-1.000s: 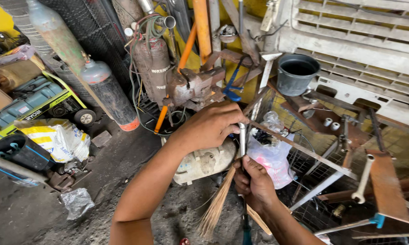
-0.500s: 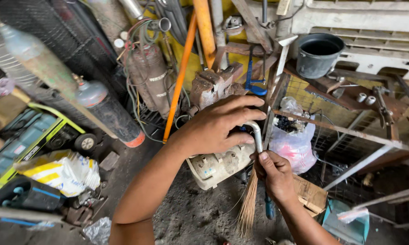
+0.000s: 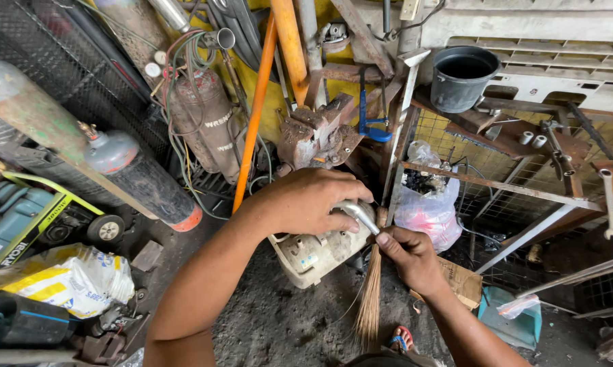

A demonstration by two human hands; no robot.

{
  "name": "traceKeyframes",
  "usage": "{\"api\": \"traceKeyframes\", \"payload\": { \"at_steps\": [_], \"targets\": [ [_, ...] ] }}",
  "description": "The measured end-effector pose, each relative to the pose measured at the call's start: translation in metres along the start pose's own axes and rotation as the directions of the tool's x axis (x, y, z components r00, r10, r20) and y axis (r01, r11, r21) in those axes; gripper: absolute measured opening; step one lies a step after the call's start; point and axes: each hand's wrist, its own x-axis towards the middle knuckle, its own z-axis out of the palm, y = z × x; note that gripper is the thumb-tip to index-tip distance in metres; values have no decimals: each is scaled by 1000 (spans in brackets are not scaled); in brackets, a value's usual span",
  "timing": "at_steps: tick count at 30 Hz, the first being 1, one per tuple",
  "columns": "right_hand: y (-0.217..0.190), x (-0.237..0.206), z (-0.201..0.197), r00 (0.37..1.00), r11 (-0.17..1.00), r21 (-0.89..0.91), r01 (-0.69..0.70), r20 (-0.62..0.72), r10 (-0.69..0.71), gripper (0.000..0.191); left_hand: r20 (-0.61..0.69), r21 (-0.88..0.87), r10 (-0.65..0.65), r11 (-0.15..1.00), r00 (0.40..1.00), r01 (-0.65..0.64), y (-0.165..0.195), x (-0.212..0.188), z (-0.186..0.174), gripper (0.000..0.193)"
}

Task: The person walks through a cluttered workshop carrying metal parts, then secures a part in a bench vise. They use a hacksaw to cut the metal part and later use a wrench to tighten the vise.

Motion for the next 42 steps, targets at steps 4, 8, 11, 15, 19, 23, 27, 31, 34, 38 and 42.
{"api": "traceKeyframes", "payload": {
  "at_steps": [4,8,11,15,19,23,27,31,34,38,42],
  "targets": [
    [-3,3,-5,999,997,75,-32,4,32,32,-59,-47,93,994,994,-95,-3,9,0,31],
    [1,2,-15,982,908,375,-185,100,159,38,-43,-23,180,983,983,-181,-2,21,1,23],
    [6,1,-27,916,744,539,-395,297,271,37,-31,-3,250,968,968,-250,1,29,3,22],
    [12,1,-42,881,623,631,-463,407,242,34,-1,57,296,954,955,-296,7,45,5,24],
    [15,5,-52,901,716,549,-431,314,301,39,55,117,198,972,979,-203,11,63,2,26],
    [18,18,-72,891,720,536,-441,358,279,41,100,145,114,981,988,-128,16,80,-2,25],
    [20,37,-97,871,760,462,-458,404,280,42,179,134,22,990,984,-46,21,101,-3,24],
    [14,46,-102,893,805,461,-372,414,176,40,134,100,139,983,981,-153,16,115,-10,22],
    [7,47,-96,999,999,33,31,42,-32,37,115,106,133,984,984,-145,12,126,-16,23],
    [8,50,-104,934,927,-207,314,-108,-340,36,102,86,140,985,985,-149,15,133,-23,21],
    [25,54,-134,814,604,610,-512,570,114,36,-9,64,283,957,959,-282,14,126,-43,17]
  ]
}}
